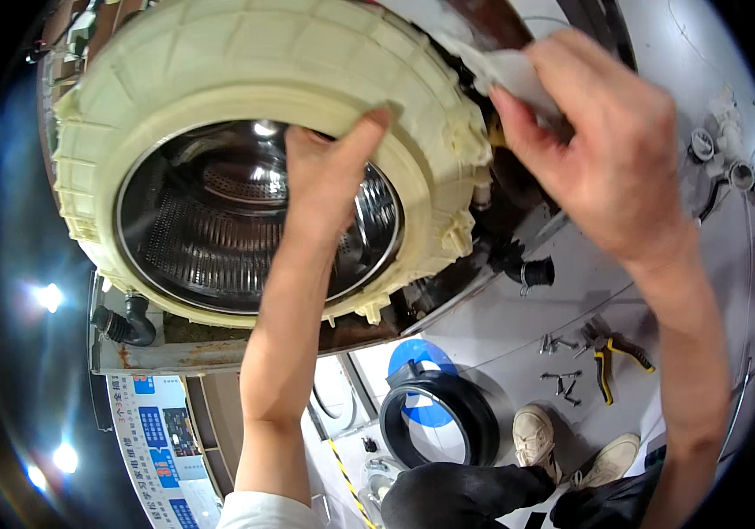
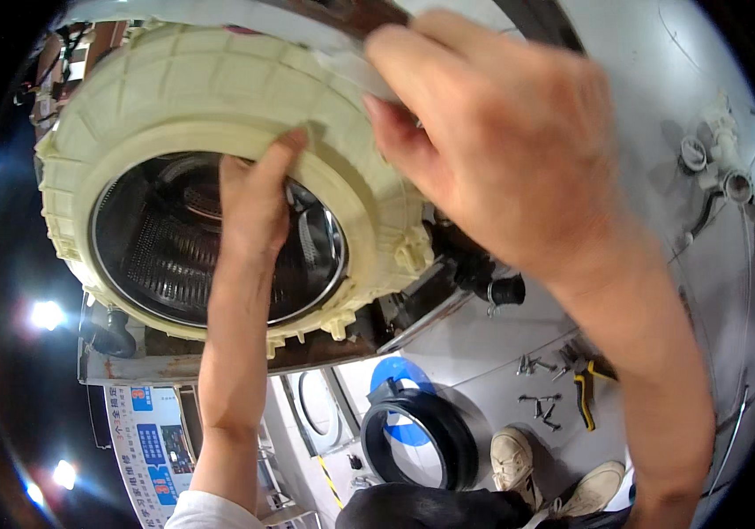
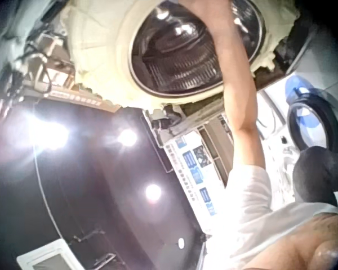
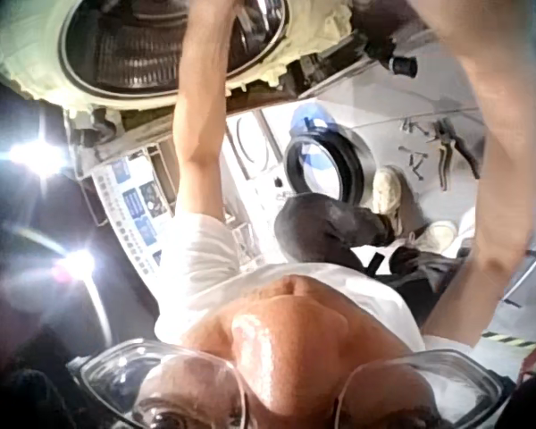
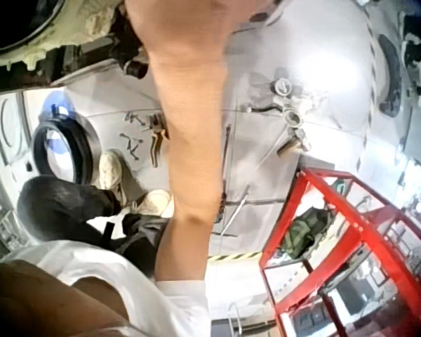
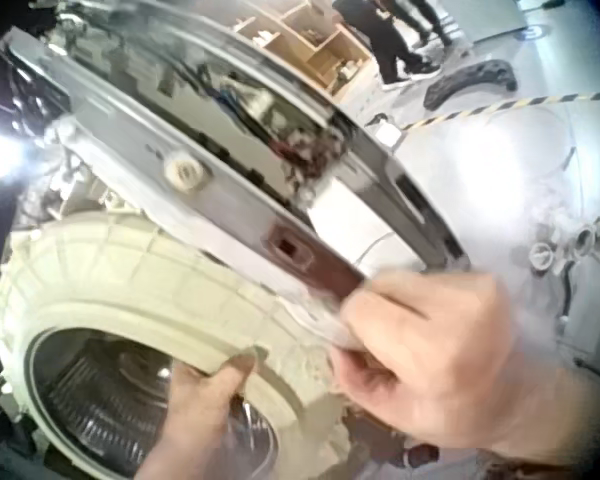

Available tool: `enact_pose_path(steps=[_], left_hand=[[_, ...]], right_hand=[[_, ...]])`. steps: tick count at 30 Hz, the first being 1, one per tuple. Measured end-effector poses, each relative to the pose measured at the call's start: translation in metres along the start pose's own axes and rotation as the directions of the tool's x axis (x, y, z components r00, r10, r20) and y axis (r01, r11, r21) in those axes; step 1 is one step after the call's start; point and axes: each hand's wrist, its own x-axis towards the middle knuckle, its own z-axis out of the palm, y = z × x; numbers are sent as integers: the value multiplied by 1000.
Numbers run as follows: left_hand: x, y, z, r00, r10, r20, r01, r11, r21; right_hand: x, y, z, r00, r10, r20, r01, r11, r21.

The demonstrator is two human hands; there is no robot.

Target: The person uses a power drill to remove screws from the internal structure of a washing machine. They then use their hands to detach and lift out a large circular plastic tub component from the machine's chassis.

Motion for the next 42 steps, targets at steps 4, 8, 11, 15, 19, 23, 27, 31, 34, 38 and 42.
enact_pose_path(steps=[4,8,11,15,19,23,27,31,34,38,42], left_hand=[[-3,-1,0,999,33,-41,-30,997,72],[-2,2,4,997,1,-76,-1,1000,-5],[-1,2,7,990,-12,-141,7,999,-33],[0,-1,5,997,42,-71,-42,999,0],[3,-5,1,995,52,-81,-51,999,13],[5,-8,-2,996,65,-57,-68,996,-54],[0,-6,-4,998,27,-61,-28,999,-17],[-2,1,-7,998,-31,-57,33,999,36],[0,1,-9,998,-32,-62,35,998,50],[1,-5,-14,997,-20,-73,22,999,29],[5,-7,-21,992,-54,-112,62,996,67]], right_hand=[[-7,14,-2,993,111,44,-113,993,29],[-12,22,-1,985,159,70,-161,987,22],[-11,18,-1,978,199,65,-202,978,46],[-13,9,6,978,202,60,-205,977,57],[-12,7,7,977,203,70,-207,976,68],[-11,0,7,976,205,79,-211,974,79],[-14,0,5,975,207,80,-213,975,70],[-18,6,4,972,223,76,-227,973,50],[-20,6,4,968,238,76,-242,969,49],[-18,5,6,966,249,69,-253,966,50],[-18,1,9,964,258,65,-261,964,47]])
